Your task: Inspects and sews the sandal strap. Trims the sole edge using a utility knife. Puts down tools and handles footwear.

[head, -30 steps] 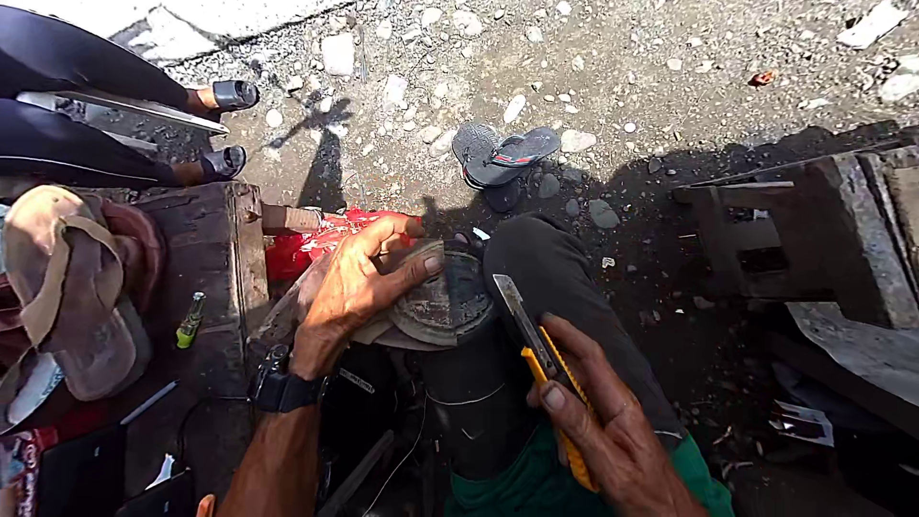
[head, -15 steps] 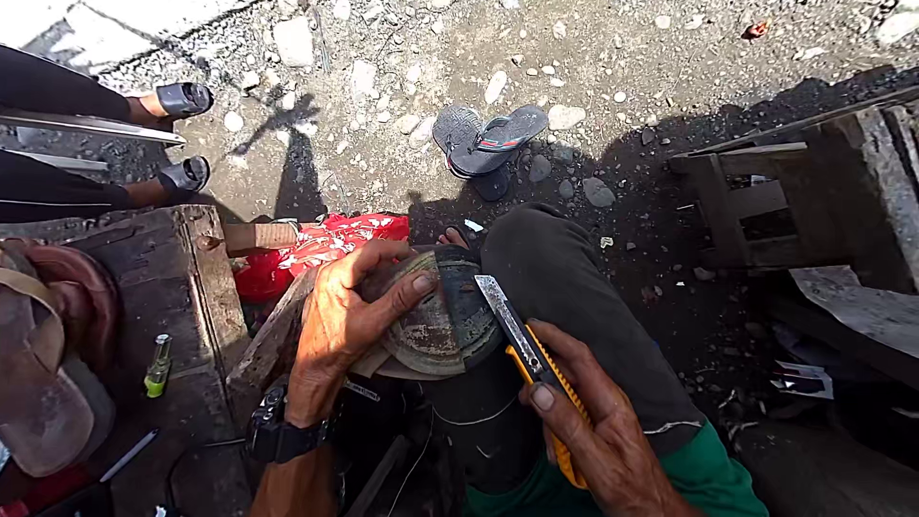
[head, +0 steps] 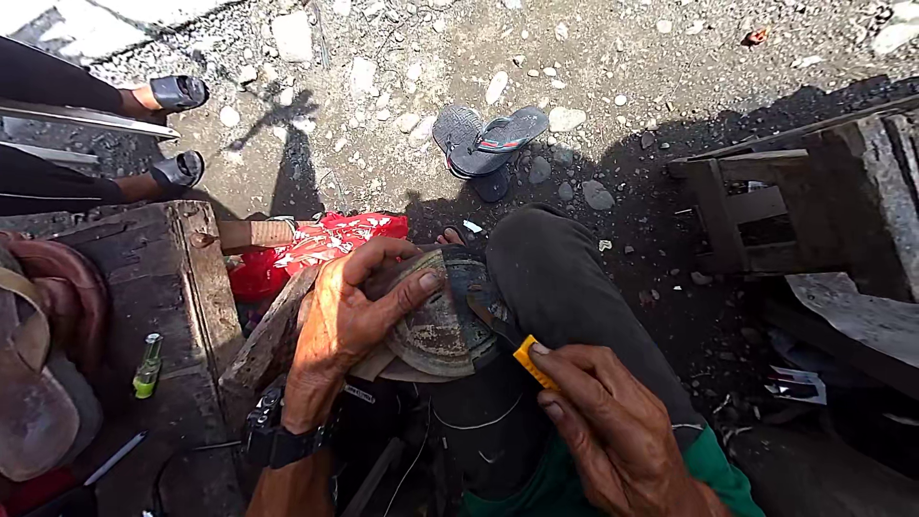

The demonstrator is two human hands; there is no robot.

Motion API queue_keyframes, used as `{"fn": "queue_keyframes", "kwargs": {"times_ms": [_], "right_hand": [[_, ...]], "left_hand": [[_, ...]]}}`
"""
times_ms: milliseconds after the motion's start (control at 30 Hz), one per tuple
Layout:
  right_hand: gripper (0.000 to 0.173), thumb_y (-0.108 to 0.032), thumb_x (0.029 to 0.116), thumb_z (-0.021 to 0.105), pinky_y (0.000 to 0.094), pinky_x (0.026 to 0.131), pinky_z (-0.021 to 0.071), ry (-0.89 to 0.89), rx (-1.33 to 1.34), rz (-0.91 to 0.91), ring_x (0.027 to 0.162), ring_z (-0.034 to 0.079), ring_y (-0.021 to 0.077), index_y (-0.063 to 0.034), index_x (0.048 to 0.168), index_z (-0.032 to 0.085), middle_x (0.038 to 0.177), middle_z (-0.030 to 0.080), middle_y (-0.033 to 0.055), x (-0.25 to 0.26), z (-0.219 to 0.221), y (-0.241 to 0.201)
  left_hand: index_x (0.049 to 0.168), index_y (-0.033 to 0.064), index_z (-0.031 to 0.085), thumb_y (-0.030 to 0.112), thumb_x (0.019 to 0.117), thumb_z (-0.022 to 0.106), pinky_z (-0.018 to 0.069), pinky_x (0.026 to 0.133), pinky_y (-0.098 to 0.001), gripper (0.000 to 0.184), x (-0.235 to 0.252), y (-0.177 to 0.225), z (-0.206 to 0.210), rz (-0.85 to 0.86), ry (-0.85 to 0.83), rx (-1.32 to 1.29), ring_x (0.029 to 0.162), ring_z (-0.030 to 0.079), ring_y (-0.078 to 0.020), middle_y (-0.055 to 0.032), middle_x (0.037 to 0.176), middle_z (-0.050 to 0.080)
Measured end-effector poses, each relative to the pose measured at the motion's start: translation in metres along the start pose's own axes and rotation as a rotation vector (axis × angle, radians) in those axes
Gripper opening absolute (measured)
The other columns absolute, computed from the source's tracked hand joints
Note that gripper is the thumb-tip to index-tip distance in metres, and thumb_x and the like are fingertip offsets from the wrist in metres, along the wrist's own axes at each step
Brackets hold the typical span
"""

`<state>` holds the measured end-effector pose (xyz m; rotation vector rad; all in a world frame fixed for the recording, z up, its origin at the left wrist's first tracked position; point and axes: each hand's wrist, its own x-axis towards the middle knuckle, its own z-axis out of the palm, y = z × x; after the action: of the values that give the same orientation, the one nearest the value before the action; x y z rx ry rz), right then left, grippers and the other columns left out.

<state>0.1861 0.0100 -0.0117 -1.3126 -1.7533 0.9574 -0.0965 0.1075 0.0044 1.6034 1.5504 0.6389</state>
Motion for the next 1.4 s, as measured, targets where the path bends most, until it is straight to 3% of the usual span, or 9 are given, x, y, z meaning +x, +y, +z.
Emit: {"fn": "queue_keyframes", "kwargs": {"times_ms": [267,700,800,867,933,1033,1100,1233,1400], "right_hand": [[0.035,-0.035,0.1052,0.056,0.0173,0.078,0.0522,-0.02,-0.05,-0.01,0.097,0.061,0.0081,-0.0198,0.136,0.065,0.106,0.061,0.0055,0.004,0.0,-0.003],[0.035,-0.034,0.1033,0.06,0.0179,0.08,0.053,-0.022,-0.027,-0.037,0.1,0.062,0.0091,-0.0191,0.134,0.067,0.108,0.063,0.0061,0.004,-0.002,0.002],[0.036,-0.029,0.1086,0.052,0.0182,0.08,0.0568,-0.033,0.27,0.065,0.096,0.066,0.0065,-0.0057,0.134,0.065,0.112,0.067,0.0066,0.013,-0.017,0.004],[0.042,-0.028,0.1125,0.041,0.0235,0.063,0.0616,0.004,0.617,0.291,0.081,0.071,0.0117,0.0018,0.137,0.058,0.111,0.072,0.0096,0.027,-0.041,0.009],[0.047,-0.032,0.1126,0.038,0.0294,0.059,0.062,0.034,0.848,0.46,0.075,0.072,0.0178,0.0007,0.145,0.048,0.111,0.073,0.0122,0.041,-0.068,0.028],[0.058,-0.026,0.1046,0.057,0.0331,0.067,0.0626,-0.021,1.04,0.473,0.089,0.072,0.0217,-0.003,0.153,0.035,0.125,0.067,0.0153,0.049,-0.099,0.068],[0.069,-0.021,0.1014,0.062,0.035,0.073,0.0624,-0.033,1.055,0.427,0.098,0.071,0.0239,-0.0042,0.158,0.026,0.136,0.061,0.0175,0.045,-0.114,0.084],[0.061,-0.026,0.1024,0.06,0.0258,0.065,0.0555,0.115,0.918,0.417,0.077,0.064,0.0124,-0.0014,0.153,0.036,0.12,0.067,0.0123,0.029,-0.121,0.09],[0.039,-0.029,0.1037,0.056,0.0198,0.049,0.0499,0.248,0.885,0.388,0.057,0.057,0.0064,-0.0052,0.135,0.055,0.093,0.067,0.0026,0.025,-0.107,0.089]], "left_hand": [[0.102,0.0219,0.073,0.054,0.0887,0.073,0.0537,0.061,-0.0165,0.035,-0.001,0.001,0.001,-0.016,0.007,-0.03,0.066,0.064,0.0008,0.0117,0.076,0.068],[0.103,0.0215,0.072,0.054,0.0892,0.073,0.0534,0.06,-0.0168,0.035,0.001,0.001,0.003,-0.006,0.001,-0.019,0.065,0.064,0.0007,0.0123,0.075,0.067],[0.103,0.0222,0.072,0.054,0.0893,0.073,0.0537,0.061,-0.0165,0.035,0.002,0.001,0.002,-0.006,-0.007,-0.021,0.067,0.064,0.0006,0.012,0.077,0.068],[0.104,0.0228,0.072,0.056,0.089,0.072,0.0533,0.062,-0.0158,0.037,0.001,0.0,0.0,-0.01,-0.01,-0.018,0.068,0.064,0.0015,0.0123,0.079,0.068],[0.107,0.0209,0.072,0.058,0.0882,0.072,0.0531,0.064,-0.0154,0.041,0.002,-0.002,-0.001,-0.005,-0.016,-0.025,0.07,0.064,0.0021,0.0122,0.082,0.069],[0.108,0.0147,0.071,0.055,0.0877,0.074,0.0522,0.063,-0.0161,0.045,0.004,-0.002,-0.003,-0.026,-0.051,-0.059,0.069,0.061,0.0019,0.0105,0.081,0.067],[0.108,0.01,0.07,0.05,0.0888,0.075,0.0542,0.066,-0.0184,0.044,0.008,0.002,-0.002,-0.061,-0.099,-0.075,0.072,0.063,0.0009,0.008,0.084,0.067],[0.101,0.0182,0.072,0.061,0.0856,0.072,0.0512,0.064,-0.0157,0.045,0.009,0.007,0.005,-0.009,-0.009,0.008,0.069,0.06,0.0049,0.0131,0.079,0.066],[0.092,0.022,0.072,0.055,0.0848,0.076,0.0525,0.06,-0.0229,0.034,0.007,0.001,0.004,-0.03,-0.007,-0.025,0.064,0.061,-0.0024,0.0096,0.073,0.066]]}}
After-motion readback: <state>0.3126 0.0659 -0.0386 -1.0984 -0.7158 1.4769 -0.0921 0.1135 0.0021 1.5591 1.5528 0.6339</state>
